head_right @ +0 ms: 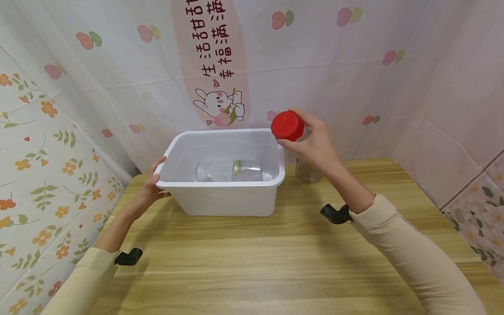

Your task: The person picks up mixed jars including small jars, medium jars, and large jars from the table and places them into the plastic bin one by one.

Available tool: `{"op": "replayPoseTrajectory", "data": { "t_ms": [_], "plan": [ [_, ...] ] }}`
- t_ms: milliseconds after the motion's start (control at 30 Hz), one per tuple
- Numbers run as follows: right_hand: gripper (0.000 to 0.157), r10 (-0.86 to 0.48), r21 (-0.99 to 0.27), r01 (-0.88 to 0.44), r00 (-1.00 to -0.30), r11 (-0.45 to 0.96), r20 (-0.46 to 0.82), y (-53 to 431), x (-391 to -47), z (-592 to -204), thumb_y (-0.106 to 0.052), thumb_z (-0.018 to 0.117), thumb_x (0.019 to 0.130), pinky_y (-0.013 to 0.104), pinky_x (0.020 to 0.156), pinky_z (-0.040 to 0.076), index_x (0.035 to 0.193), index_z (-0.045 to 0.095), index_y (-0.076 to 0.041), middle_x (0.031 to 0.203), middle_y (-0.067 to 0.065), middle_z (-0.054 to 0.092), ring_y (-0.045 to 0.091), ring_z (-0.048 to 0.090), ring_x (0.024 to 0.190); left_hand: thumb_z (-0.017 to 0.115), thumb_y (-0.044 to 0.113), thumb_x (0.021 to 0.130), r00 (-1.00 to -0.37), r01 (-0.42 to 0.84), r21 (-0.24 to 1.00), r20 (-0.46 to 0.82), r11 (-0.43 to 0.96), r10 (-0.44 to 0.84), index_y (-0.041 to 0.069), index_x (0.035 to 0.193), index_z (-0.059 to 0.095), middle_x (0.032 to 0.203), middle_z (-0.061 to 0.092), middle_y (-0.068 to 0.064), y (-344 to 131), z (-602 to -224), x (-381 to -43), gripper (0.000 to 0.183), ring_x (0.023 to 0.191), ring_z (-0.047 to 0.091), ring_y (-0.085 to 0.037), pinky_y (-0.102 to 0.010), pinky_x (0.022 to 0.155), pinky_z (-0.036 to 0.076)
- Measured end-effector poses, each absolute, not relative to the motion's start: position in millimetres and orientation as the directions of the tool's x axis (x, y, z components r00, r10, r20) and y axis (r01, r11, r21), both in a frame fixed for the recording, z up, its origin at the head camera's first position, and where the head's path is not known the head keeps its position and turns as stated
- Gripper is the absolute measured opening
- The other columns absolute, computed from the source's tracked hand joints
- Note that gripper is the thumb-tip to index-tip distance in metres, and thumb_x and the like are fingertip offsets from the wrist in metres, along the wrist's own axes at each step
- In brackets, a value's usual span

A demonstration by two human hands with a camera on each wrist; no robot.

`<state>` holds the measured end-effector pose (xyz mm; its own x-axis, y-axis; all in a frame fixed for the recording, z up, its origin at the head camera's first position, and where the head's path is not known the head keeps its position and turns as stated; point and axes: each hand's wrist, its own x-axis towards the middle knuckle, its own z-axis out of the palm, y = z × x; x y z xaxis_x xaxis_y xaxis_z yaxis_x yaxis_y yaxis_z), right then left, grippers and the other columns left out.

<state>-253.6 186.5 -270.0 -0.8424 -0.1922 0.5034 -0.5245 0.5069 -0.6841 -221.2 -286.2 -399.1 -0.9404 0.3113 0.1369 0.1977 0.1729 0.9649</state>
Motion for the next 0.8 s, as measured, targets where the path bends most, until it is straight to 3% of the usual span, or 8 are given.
{"op": "replayPoseTrajectory", "data": {
  "t_ms": [367,800],
  "plan": [
    [0.069,-0.210,-0.681,-0.545,-0.832,0.489,0.514,169.6,-254.9,-261.0,-0.011,0.085,0.082,0.053,0.096,0.045,0.145,0.057,-0.013,0.134,0.007,0.061,0.027,0.052,0.120,0.029,0.050,0.104,-0.936,0.197,0.967,0.136,0.162,0.324,0.036,0.159,0.004,0.154,0.018,-0.018,-286.5,-400.0,-221.2,0.062,0.134,0.032,-0.055,-0.076,0.102,0.028],
    [0.072,-0.232,-0.702,-0.521,-0.851,0.486,0.471,147.9,-251.5,-252.4,-0.015,0.085,0.083,0.055,0.100,0.042,0.148,0.054,-0.015,0.140,0.005,0.058,0.026,0.047,0.127,0.028,0.049,0.104,-0.941,0.192,0.968,0.135,0.161,0.310,0.036,0.159,0.004,0.154,0.018,-0.019,-285.6,-400.4,-222.0,0.062,0.134,0.033,-0.055,-0.074,0.102,0.029]
  ]
}}
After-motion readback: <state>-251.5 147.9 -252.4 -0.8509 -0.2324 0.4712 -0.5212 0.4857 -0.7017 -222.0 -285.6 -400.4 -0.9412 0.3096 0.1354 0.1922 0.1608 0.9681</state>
